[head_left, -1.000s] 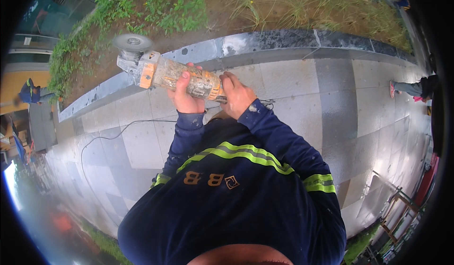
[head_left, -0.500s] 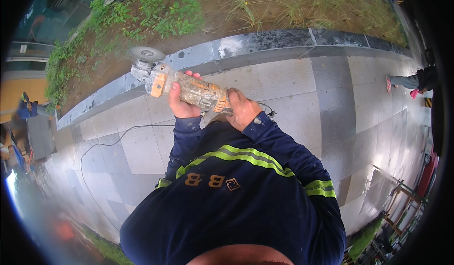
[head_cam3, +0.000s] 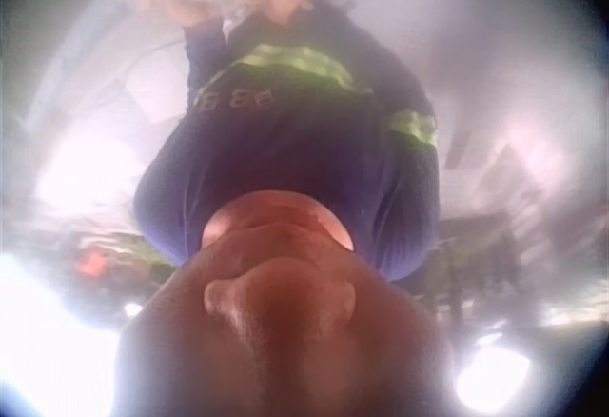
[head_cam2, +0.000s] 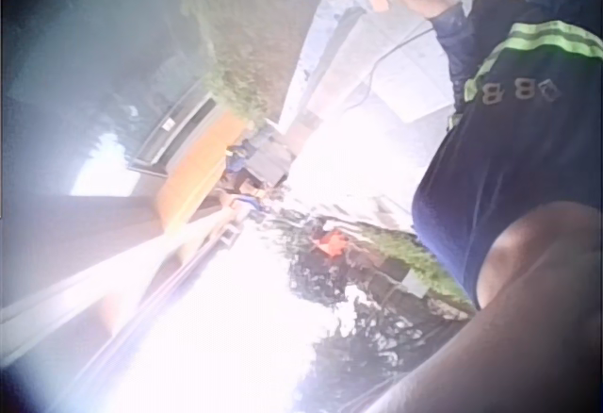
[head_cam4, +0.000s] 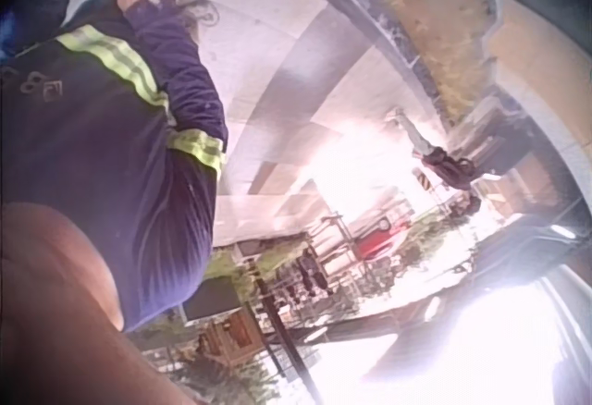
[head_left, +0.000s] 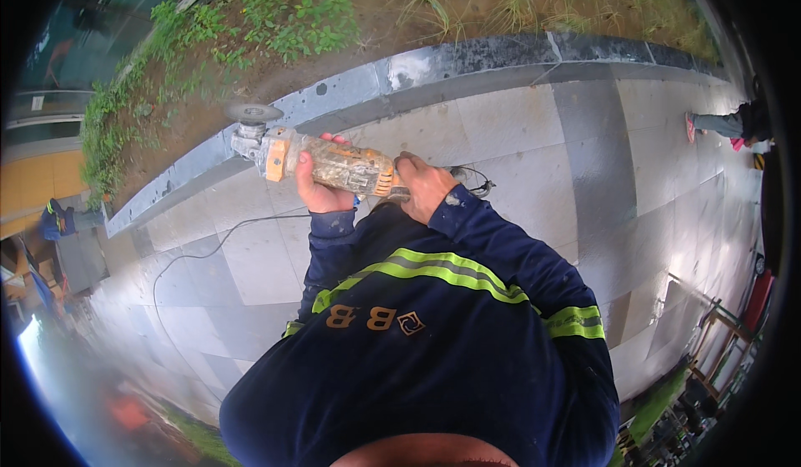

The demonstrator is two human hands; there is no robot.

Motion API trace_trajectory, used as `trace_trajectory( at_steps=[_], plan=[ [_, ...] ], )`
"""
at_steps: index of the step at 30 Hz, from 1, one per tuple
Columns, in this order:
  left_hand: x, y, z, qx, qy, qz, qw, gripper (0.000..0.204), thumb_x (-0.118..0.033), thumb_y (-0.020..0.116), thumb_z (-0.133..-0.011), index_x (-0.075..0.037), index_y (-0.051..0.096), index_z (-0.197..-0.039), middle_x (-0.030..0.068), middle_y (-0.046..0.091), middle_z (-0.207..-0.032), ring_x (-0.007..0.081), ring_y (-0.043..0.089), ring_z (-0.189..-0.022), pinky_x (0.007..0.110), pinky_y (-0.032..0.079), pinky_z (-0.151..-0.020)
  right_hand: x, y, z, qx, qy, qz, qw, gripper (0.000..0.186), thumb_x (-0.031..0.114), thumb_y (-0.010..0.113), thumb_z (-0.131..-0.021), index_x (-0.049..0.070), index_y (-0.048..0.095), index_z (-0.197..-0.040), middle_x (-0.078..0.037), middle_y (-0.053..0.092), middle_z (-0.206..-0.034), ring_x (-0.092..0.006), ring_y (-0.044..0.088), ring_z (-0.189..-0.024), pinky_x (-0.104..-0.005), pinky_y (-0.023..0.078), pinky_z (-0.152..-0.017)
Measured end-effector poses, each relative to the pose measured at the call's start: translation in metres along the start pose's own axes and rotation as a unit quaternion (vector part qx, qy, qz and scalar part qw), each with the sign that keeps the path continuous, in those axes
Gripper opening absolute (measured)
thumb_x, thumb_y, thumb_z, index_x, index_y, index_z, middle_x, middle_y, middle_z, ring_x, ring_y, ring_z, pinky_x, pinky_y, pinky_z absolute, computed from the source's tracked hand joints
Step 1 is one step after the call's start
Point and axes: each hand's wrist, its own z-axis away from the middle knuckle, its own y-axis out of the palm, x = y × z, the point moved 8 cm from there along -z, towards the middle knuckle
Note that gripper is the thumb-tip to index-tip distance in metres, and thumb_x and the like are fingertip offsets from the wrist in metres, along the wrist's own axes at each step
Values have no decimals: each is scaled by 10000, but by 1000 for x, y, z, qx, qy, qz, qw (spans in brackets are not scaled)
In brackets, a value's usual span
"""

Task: The person uses an angle grinder to grind a section of a concrete curb. They hold the tool with both hands and move it along the edge of the curb, generating dust.

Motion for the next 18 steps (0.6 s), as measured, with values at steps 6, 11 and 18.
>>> trace_trajectory(
  at_steps=[6, 11, 18],
  plan=[
    [-4, -8, -4, -8, 7, -3, 1000, 479, -424, 588, -907, -24, 538, -1165, 138, 609, -1117, 305, 580, -1041, 485, 460, -959, 3, 5, -10, 29, -9, -3, 1000, 468, 53, 681, -687, -33, 489, -1105, -285, 604, -1123, -448, 645, -928, -470, 547, -819],
    [-7, -7, -4, -18, 8, -13, 1000, 487, -418, 593, -907, -12, 535, -1170, 140, 609, -1115, 305, 585, -1040, 484, 467, -949, 0, 10, -13, 61, 12, -6, 998, 354, 38, 638, -700, -25, 486, -1014, -286, 639, -929, -454, 652, -840, -489, 545, -760],
    [-4, -13, -5, -12, -9, -37, 999, 504, -407, 605, -904, 8, 529, -1180, 145, 609, -1110, 310, 597, -1021, 483, 484, -927, 1, 15, -11, 35, 22, -25, 999, 307, 39, 634, -693, -34, 512, -965, -290, 635, -922, -462, 642, -831, -490, 538, -757]
  ],
)
